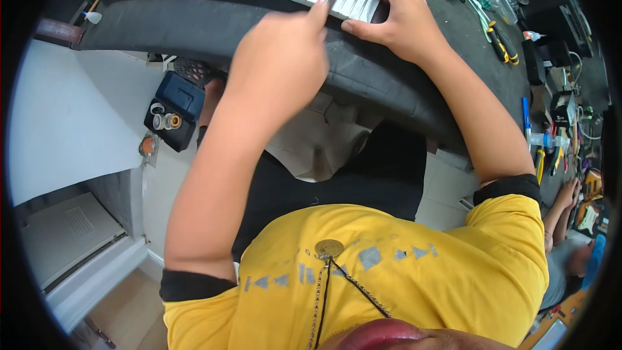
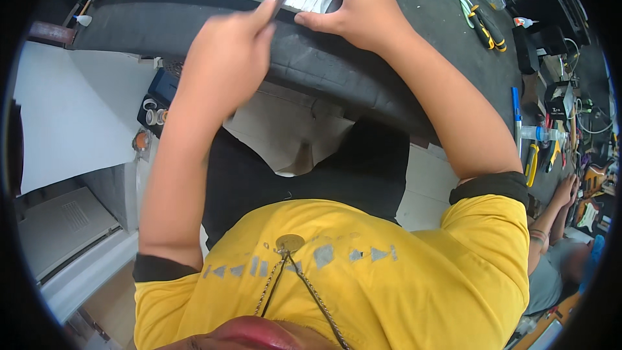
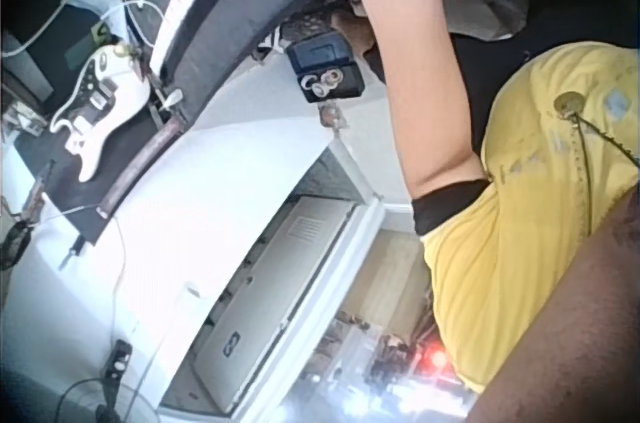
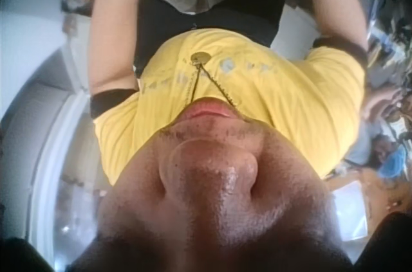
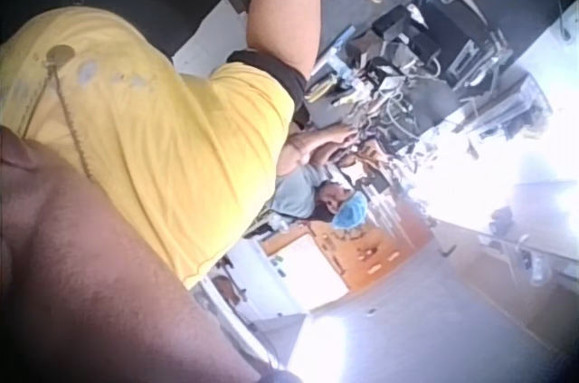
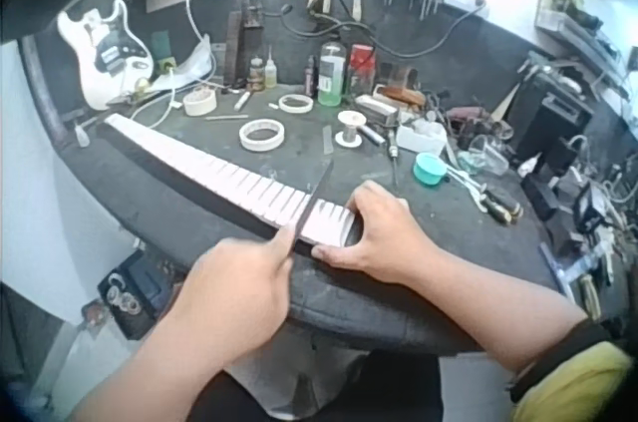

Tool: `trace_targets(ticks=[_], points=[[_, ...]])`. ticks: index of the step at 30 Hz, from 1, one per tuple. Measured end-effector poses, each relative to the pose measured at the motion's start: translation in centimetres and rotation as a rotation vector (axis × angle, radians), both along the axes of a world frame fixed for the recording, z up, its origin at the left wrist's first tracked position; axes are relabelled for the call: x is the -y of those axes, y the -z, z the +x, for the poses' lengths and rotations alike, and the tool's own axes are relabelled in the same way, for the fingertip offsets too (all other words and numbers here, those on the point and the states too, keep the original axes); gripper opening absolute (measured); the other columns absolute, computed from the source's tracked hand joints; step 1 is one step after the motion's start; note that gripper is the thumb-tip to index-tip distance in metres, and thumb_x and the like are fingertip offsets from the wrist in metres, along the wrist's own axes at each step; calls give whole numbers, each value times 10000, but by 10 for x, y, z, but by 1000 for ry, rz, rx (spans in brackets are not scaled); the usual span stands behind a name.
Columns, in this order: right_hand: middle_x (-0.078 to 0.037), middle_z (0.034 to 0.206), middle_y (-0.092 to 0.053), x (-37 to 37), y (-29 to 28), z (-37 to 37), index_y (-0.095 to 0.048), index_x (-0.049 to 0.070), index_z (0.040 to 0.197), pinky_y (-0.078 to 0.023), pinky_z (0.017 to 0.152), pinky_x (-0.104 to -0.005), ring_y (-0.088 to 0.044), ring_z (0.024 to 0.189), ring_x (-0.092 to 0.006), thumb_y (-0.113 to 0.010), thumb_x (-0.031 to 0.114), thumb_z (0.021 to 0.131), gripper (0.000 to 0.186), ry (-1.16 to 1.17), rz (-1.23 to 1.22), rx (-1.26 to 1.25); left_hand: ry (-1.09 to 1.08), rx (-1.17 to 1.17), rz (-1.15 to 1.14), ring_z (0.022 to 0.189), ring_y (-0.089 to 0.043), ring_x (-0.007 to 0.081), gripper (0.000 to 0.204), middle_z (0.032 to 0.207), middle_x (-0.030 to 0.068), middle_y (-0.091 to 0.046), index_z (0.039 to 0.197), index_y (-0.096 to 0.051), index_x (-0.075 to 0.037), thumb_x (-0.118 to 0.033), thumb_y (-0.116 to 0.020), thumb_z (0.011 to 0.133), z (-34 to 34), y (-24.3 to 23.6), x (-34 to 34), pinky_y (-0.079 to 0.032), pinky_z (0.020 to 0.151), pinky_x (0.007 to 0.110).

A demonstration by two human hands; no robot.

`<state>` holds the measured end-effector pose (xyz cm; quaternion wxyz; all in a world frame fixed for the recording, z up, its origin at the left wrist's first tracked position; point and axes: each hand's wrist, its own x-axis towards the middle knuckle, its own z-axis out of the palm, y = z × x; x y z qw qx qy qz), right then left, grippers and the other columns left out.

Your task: The person uses a file to smooth the edges of the frets on a guitar neck, moving the file back and forth along the side of the neck.

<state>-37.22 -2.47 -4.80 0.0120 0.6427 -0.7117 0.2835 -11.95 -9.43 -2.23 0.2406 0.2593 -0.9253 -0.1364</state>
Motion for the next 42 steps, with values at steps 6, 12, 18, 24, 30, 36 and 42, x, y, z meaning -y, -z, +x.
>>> trace_targets(ticks=[6,12,18,24,30,36,42], points=[[-159,1074,-676,-8,3,-6,-666,-14,1114,-557,873,-427,-670,964,-333,-988,560,782,738,13,-29,10,29,20,130,836,-748,482,354,936,276,-773,1368,-755,12,-53,-670,1030,24,-12,-21,-629,838,525],[-159,1071,-684,-9,3,-1,-677,-13,1118,-562,881,-424,-683,968,-330,-1003,550,759,743,43,-15,32,32,-39,203,838,-748,434,482,898,238,-752,1487,-710,-33,-20,-735,1007,89,-2,-54,-595,785,509],[-128,1103,-680,2,4,5,-724,-3,1083,-482,1019,-454,-682,1047,-328,-942,657,769,763,19,25,28,-11,-16,13,922,-720,525,369,935,304,-739,1408,-749,-6,-120,-668,1067,-38,-7,29,-572,882,578],[-121,1110,-676,-10,5,-6,-712,2,1095,-478,1019,-465,-677,1047,-330,-947,649,766,764,62,32,32,8,88,154,853,-717,496,474,917,299,-724,1510,-690,-20,-41,-692,1037,55,-19,-42,-595,859,511],[-132,1126,-681,-8,3,-5,-722,-3,1109,-475,1021,-479,-680,1066,-335,-945,641,767,762,67,31,18,8,84,145,810,-704,494,411,913,312,-716,1430,-733,9,-40,-716,1022,45,-28,-35,-597,826,499],[-143,1077,-657,-1,8,-1,-678,-8,1065,-534,903,-439,-682,988,-339,-963,578,774,714,12,-76,-77,-29,124,23,994,-748,495,282,990,301,-762,1273,-774,0,-118,-653,1047,-43,-19,19,-597,902,561],[-143,1146,-677,-6,5,-3,-721,-15,1113,-469,1027,-495,-676,1107,-344,-940,645,762,779,46,42,-27,23,42,81,772,-696,456,464,820,221,-699,1476,-723,-38,-6,-720,1012,63,-13,-47,-587,766,542]])
